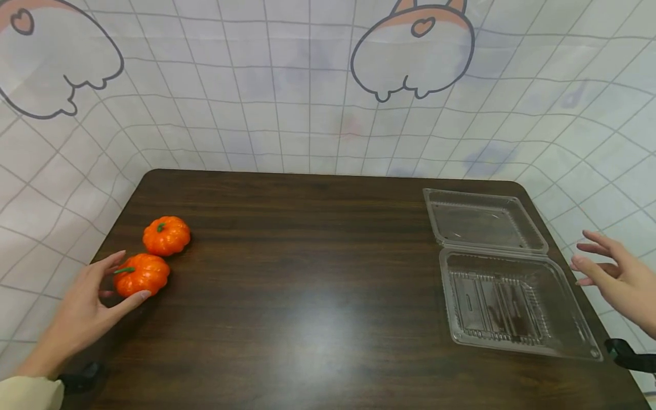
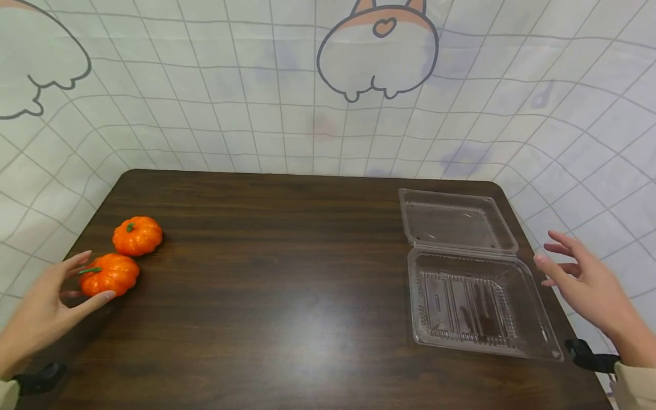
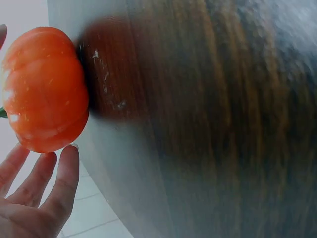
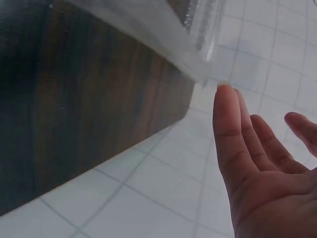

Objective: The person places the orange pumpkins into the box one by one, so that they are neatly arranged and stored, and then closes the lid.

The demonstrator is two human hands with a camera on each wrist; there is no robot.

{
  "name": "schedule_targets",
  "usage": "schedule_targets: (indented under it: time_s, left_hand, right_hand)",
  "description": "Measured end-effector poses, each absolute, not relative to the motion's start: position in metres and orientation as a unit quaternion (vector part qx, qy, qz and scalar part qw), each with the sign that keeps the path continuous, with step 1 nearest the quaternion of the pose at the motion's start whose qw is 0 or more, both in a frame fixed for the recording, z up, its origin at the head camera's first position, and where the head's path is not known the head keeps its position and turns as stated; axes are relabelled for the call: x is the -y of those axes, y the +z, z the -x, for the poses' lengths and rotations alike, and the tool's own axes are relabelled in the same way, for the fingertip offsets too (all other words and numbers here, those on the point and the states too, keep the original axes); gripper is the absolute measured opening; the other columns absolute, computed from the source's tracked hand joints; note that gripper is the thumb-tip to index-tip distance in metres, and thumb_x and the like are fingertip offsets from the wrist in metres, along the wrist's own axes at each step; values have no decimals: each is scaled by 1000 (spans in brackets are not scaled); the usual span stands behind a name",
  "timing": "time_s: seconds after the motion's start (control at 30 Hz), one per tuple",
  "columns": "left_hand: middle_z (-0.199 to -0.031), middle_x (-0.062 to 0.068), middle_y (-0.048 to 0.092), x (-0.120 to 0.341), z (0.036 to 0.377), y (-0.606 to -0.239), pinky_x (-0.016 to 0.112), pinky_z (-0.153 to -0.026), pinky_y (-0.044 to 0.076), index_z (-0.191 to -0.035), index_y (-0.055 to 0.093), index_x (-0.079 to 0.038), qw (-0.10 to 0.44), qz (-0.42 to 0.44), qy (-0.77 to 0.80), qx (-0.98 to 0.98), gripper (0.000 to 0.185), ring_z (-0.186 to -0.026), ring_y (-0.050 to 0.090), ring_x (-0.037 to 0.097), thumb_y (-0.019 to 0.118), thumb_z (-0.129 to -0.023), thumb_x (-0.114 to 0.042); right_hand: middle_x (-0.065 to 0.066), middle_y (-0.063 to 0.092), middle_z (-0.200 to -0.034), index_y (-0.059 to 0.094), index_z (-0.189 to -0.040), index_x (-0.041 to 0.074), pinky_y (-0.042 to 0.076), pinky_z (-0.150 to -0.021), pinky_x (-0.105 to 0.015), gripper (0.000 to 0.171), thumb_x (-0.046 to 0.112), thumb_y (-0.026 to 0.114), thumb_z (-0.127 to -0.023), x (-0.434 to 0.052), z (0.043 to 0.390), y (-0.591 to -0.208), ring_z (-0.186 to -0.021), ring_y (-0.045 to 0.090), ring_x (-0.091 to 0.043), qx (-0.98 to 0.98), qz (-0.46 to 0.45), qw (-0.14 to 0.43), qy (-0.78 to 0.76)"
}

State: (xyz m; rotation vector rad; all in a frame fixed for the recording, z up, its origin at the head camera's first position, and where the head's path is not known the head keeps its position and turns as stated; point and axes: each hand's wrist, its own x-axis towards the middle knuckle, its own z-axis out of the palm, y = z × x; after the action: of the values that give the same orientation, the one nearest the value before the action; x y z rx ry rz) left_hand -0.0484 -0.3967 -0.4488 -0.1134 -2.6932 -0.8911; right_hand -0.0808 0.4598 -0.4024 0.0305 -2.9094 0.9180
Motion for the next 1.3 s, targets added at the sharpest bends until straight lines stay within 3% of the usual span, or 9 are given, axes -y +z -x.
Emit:
schedule_targets:
  time_s: [0.13,0.3,0.43,0.53,0.73,0.97,1.1,1.2,1.3]
  left_hand:
    - [-133,28,54,397,49,-450,-4,-69,40,-149,48,2,148,32,-315,937,87,-109,33,-29,92,-75,-11]
    - [-138,30,51,398,51,-452,-6,-72,39,-150,45,2,133,13,-327,936,87,-106,32,-31,91,-78,-14]
    - [-143,31,48,399,51,-453,-7,-75,37,-153,42,1,109,-3,-333,937,88,-104,33,-31,90,-81,-18]
    - [-144,32,47,400,51,-452,-8,-76,35,-153,41,1,97,-9,-335,937,89,-102,31,-32,89,-82,-21]
    - [-142,31,47,398,50,-452,-8,-74,35,-152,43,2,89,-20,-324,942,88,-106,49,-17,90,-82,-23]
    - [-139,34,46,396,50,-451,-8,-71,33,-152,44,4,68,-38,-302,950,86,-111,55,49,87,-84,-26]
    - [-136,33,47,396,50,-451,-8,-70,34,-149,47,5,73,-42,-298,951,84,-103,61,8,88,-84,-27]
    - [-133,32,49,397,50,-452,-8,-69,35,-147,50,4,81,-47,-297,950,82,-96,34,-27,89,-82,-27]
    - [-133,32,50,397,50,-453,-8,-68,35,-146,51,4,82,-52,-293,951,82,-96,33,-28,89,-82,-28]
  right_hand:
    - [-26,26,-169,11,-168,20,48,-77,-13,75,25,56,-108,-466,74,-411,-83,51,28,954,12,6,300]
    - [-12,39,-163,8,-168,24,40,-88,-71,76,33,54,-108,-469,68,-418,-84,53,25,950,35,-39,309]
    - [30,45,-129,11,-168,19,58,-92,-41,74,30,54,-109,-472,68,-424,-89,54,25,942,21,-57,331]
    - [46,39,-117,15,-167,13,56,-69,-13,70,23,54,-109,-473,68,-429,-93,56,24,937,-2,-62,344]
    - [48,48,-111,24,-164,7,60,-67,-24,68,27,56,-108,-472,69,-435,-89,62,14,934,13,-84,348]
    - [41,52,-102,26,-162,-1,60,-66,-26,71,34,57,-107,-474,70,-438,-85,63,7,927,49,-103,357]
    - [31,57,-103,42,-155,23,59,-66,-26,49,24,56,-108,-477,69,-439,-84,64,-1,901,43,-107,419]
    - [24,63,-104,50,-136,42,58,-65,-26,41,13,55,-108,-480,68,-439,-84,65,-7,875,35,-109,471]
    - [20,66,-102,55,-127,47,57,-63,-26,45,6,54,-107,-480,68,-439,-82,66,-9,854,28,-110,507]
